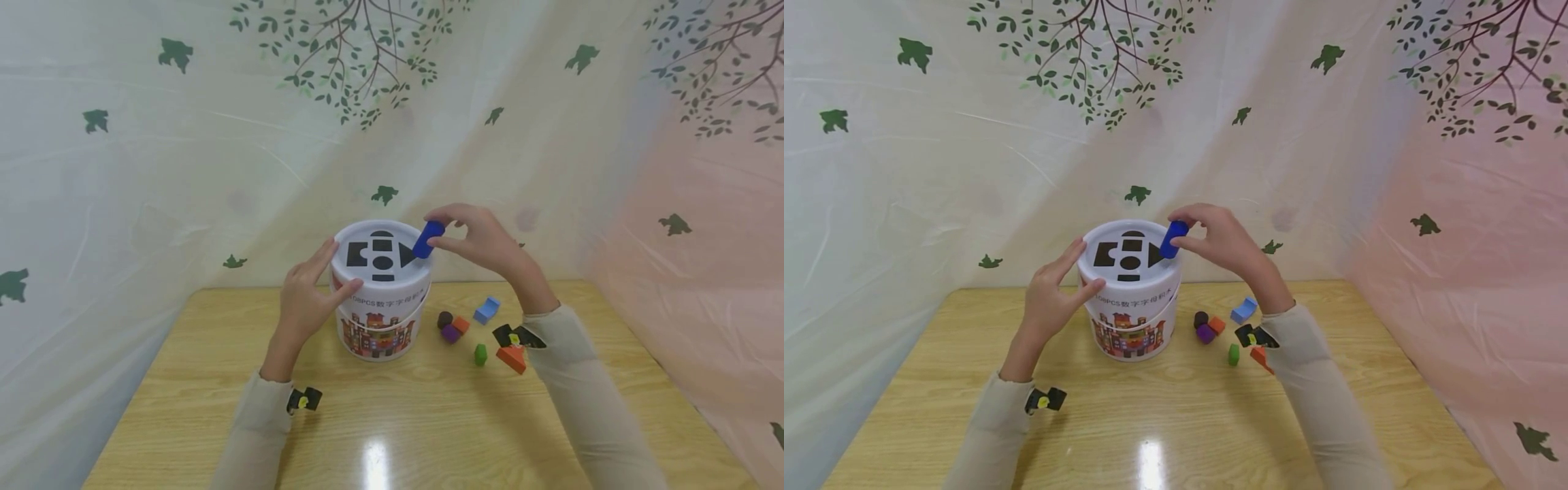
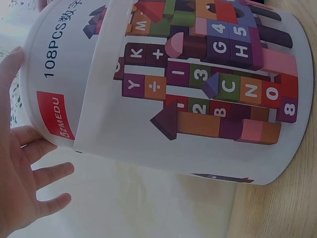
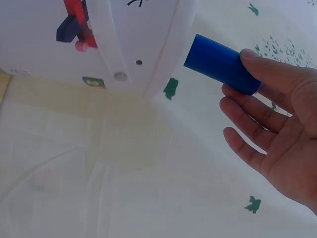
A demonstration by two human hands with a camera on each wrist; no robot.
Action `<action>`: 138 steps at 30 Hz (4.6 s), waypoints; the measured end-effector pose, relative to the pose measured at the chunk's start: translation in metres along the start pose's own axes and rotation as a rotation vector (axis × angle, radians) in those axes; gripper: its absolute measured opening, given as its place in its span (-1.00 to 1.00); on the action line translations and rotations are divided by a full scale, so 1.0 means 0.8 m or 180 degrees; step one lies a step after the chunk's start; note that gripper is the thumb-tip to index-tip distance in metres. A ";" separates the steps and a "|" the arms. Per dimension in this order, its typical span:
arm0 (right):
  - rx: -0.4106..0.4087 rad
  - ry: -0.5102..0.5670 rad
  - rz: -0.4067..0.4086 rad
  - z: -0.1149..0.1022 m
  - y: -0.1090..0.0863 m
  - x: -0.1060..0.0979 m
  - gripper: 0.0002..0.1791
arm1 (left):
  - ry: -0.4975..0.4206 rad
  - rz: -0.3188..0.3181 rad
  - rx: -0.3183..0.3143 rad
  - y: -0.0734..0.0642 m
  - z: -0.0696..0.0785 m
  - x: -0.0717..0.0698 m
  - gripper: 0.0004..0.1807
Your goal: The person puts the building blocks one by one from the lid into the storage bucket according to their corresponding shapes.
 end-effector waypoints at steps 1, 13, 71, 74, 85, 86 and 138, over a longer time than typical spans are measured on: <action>-0.0014 0.0000 -0.0017 -0.002 0.002 0.002 -0.55 | 0.0005 0.0000 0.0003 0.000 0.000 0.000 -0.07; -0.0137 0.0120 -0.0116 -0.018 0.015 0.021 -0.56 | 0.0006 -0.0009 -0.0005 0.000 0.001 0.000 -0.07; -0.0310 -0.0204 -0.0650 -0.045 0.035 0.085 -0.56 | 0.0034 0.0037 0.0099 -0.001 0.002 0.000 -0.08; -0.0340 -0.0205 -0.0669 -0.047 0.036 0.088 -0.56 | 0.0051 0.0040 0.0094 -0.001 0.001 0.000 -0.08; -0.0354 -0.0201 -0.0701 -0.049 0.035 0.094 -0.54 | 0.0030 0.0066 0.0139 -0.002 0.002 -0.001 -0.08; -0.0351 -0.0212 -0.0704 -0.049 0.035 0.095 -0.54 | 0.0029 0.0063 0.0136 -0.002 0.002 -0.001 -0.08; -0.0252 -0.0136 -0.0394 -0.017 0.014 0.067 -0.64 | 0.0017 0.0004 0.0024 0.000 -0.003 0.003 -0.09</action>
Point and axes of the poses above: each hand's wrist, its own y-axis towards the middle knuckle, its own x-axis out of the palm, z = x × y, the point moved 9 cm from there along y, towards the middle knuckle
